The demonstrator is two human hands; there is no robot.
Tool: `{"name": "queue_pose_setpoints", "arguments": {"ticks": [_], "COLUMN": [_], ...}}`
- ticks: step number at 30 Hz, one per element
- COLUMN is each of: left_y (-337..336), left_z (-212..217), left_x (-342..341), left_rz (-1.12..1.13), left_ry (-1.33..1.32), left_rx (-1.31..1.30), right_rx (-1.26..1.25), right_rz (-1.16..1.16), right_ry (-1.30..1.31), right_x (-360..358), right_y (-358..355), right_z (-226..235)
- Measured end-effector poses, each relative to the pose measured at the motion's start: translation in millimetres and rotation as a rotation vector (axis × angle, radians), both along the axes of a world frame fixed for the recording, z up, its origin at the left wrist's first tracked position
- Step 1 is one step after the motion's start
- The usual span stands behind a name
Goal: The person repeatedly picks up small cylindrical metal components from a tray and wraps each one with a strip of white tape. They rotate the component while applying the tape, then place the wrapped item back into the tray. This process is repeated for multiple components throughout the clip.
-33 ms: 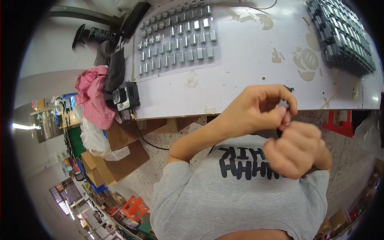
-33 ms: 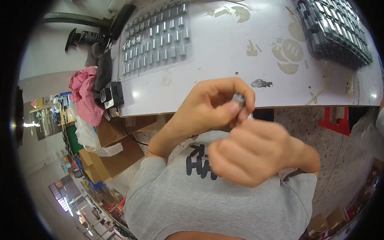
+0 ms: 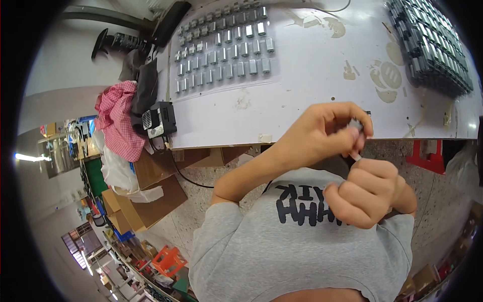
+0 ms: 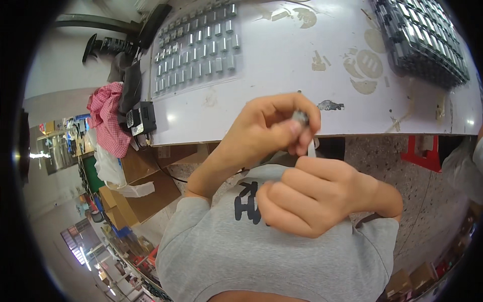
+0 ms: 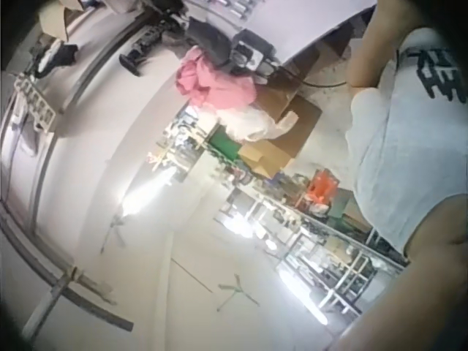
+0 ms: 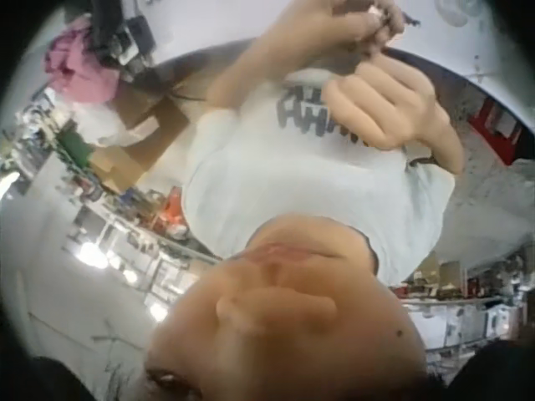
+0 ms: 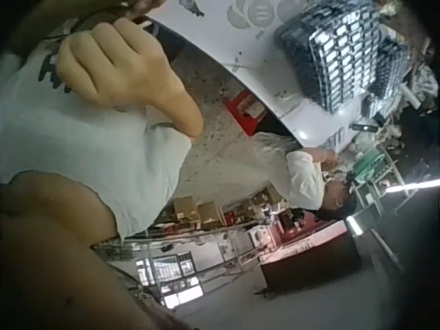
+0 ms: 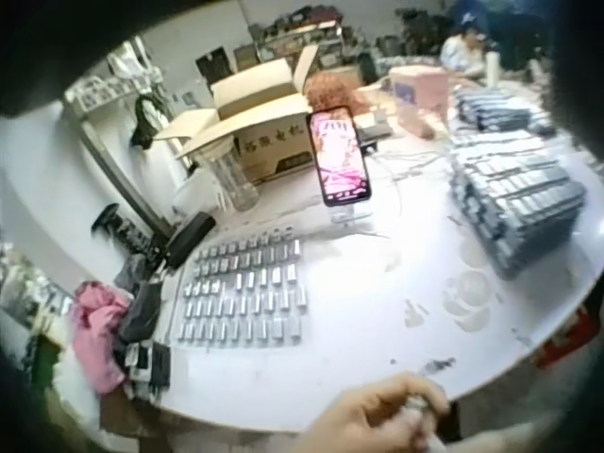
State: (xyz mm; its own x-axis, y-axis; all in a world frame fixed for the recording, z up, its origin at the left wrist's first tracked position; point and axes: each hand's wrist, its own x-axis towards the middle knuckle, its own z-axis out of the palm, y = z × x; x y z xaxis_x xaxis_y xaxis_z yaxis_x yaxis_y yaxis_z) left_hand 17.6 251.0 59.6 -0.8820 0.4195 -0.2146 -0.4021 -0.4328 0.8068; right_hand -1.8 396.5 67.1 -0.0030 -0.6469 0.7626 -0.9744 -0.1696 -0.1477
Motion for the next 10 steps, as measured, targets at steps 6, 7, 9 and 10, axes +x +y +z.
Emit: {"name": "queue_pose_setpoints", "arguments": {"ticks": [6, 7, 9, 10], "left_y": [-67, -87, -127, -142], "left_z": [-12, -19, -24, -25], "left_x": [-8, -9, -9, -11], "left_rz": [0.528, 0.611, 0.628, 0.651], "left_ry": [0.457, 0.533, 0.53, 0.511], "left_rx": [-0.763, -0.961, -1.124, -1.24], "right_rx": [-0.139, -0.208, -0.116, -0.061], "right_rz": [0.018, 0.0, 0.008, 0.01], "right_ry": [-0.52, -0.613, -0.691, -0.739], "right_x": [-12, -10, -10, -11], "right_y": [17, 17, 21, 23], "right_z": [0, -4, -7, -2]}}
